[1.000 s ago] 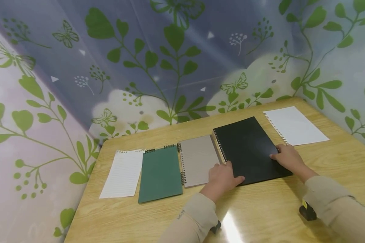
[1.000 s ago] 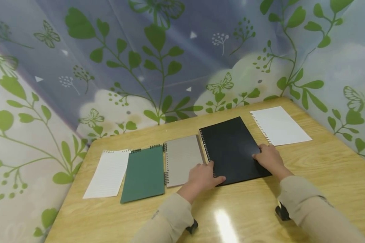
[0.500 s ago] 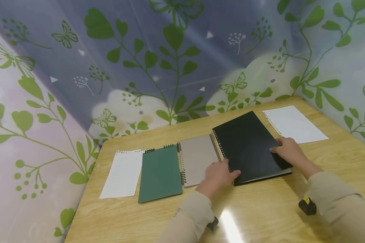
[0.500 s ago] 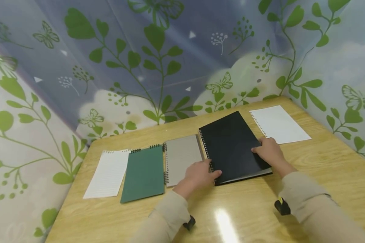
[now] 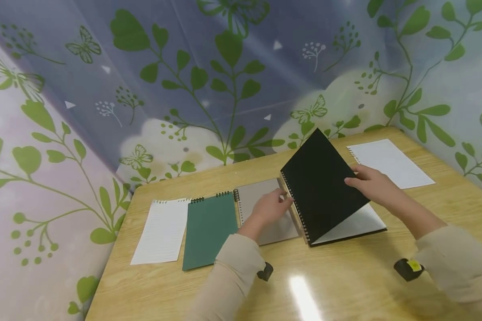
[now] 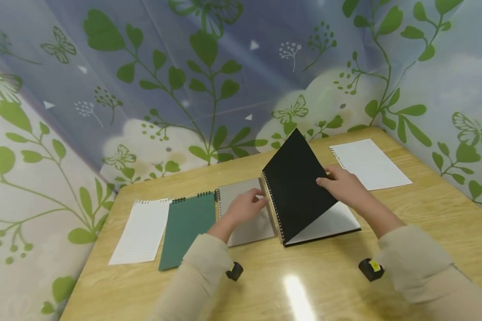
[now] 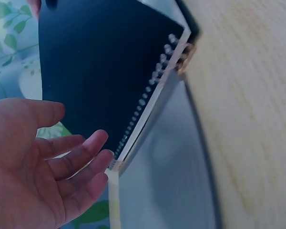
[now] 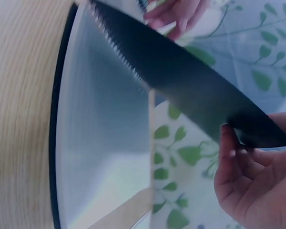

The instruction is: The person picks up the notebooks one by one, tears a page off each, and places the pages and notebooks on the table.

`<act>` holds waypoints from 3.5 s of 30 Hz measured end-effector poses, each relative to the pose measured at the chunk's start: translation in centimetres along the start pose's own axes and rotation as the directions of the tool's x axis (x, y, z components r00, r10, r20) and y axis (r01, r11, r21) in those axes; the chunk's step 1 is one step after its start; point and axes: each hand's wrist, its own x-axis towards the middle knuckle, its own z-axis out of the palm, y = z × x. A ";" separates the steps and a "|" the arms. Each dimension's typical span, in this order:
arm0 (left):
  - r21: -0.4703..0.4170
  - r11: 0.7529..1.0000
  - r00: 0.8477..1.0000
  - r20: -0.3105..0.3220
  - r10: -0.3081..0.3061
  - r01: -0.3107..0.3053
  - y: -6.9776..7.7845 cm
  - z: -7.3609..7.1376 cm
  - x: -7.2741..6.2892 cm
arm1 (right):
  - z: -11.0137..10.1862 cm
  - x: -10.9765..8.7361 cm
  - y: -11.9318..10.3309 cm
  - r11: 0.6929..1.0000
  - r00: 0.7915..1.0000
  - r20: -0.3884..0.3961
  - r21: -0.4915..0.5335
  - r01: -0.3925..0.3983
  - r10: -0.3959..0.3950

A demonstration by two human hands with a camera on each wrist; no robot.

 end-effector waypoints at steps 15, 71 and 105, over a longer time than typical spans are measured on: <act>-0.286 0.954 0.995 0.020 0.098 -0.088 0.8 -5.4 0.6 | 4.9 -3.8 -4.8 0.971 0.966 -0.140 -0.133 0.198 -0.216; -0.282 0.945 0.985 0.002 -0.175 0.168 -5.3 -8.8 -1.6 | 3.3 3.4 8.3 0.928 0.994 -0.075 -0.357 -0.104 0.082; 0.012 0.957 0.957 0.018 -0.291 0.291 -9.7 -2.1 -3.8 | 5.8 3.5 7.0 0.881 0.967 -0.196 -0.412 -0.234 0.165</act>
